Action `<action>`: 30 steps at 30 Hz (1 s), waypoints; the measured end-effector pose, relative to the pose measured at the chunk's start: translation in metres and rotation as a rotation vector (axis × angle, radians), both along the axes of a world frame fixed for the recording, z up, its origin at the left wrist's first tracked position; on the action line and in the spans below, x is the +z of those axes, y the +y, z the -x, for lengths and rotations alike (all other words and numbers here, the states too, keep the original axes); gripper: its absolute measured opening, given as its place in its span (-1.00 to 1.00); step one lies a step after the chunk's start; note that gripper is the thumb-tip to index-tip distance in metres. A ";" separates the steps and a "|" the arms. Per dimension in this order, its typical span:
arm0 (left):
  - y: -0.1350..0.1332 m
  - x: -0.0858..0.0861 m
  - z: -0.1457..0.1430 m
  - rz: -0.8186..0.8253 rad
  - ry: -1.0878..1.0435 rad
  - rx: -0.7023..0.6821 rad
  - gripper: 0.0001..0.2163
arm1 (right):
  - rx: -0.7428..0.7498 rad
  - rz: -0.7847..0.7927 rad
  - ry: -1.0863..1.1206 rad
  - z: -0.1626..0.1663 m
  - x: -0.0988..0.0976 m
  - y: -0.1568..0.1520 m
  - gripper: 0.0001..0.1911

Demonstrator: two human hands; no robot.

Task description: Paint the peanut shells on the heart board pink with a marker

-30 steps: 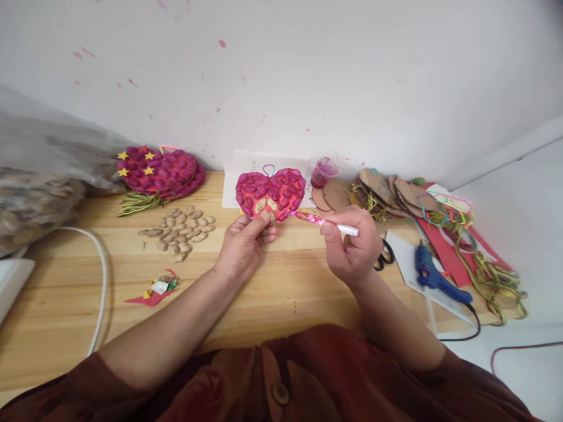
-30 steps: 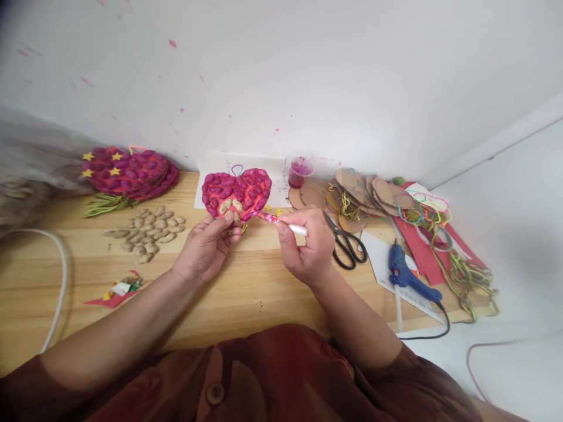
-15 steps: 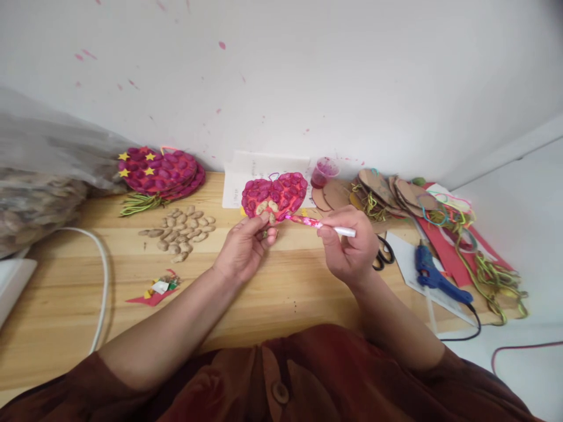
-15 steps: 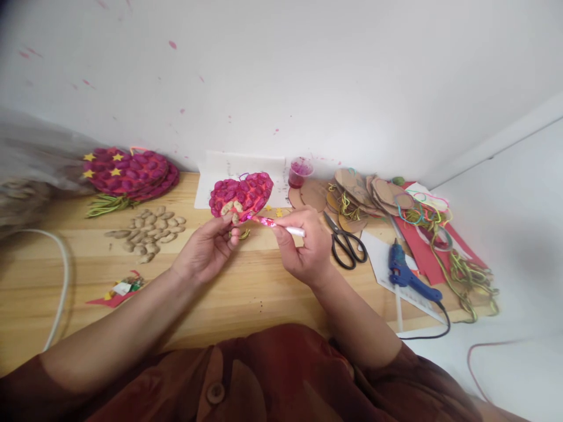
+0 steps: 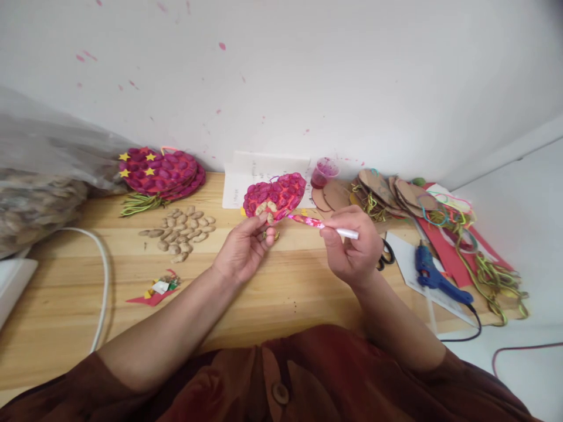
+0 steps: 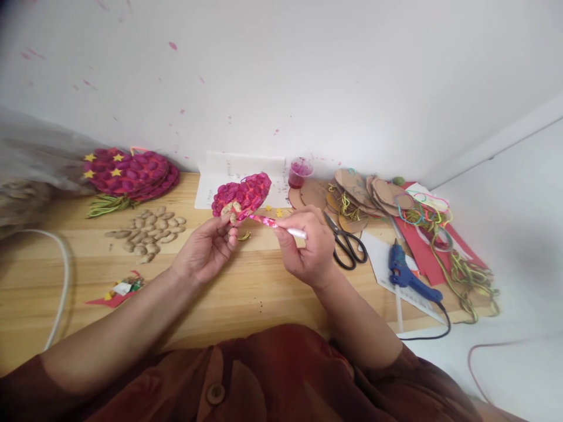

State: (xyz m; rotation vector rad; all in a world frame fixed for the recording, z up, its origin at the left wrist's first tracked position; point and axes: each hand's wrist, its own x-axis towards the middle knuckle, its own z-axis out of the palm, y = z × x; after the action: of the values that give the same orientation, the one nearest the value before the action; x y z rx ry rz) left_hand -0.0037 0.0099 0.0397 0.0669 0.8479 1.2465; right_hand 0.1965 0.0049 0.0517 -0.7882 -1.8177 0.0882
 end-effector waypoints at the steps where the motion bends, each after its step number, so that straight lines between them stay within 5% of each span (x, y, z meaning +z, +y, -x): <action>1: 0.000 0.000 0.000 0.003 -0.002 -0.001 -0.84 | -0.012 -0.010 0.011 0.000 0.000 0.000 -0.77; 30: 0.000 -0.003 0.001 -0.027 0.033 -0.020 -0.97 | -0.017 -0.006 -0.028 0.002 0.000 -0.002 -0.81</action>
State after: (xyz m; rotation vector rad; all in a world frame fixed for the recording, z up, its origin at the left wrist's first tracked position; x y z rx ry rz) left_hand -0.0042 0.0101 0.0368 0.1179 0.8565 1.2408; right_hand 0.1940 0.0033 0.0514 -0.8041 -1.8362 0.0609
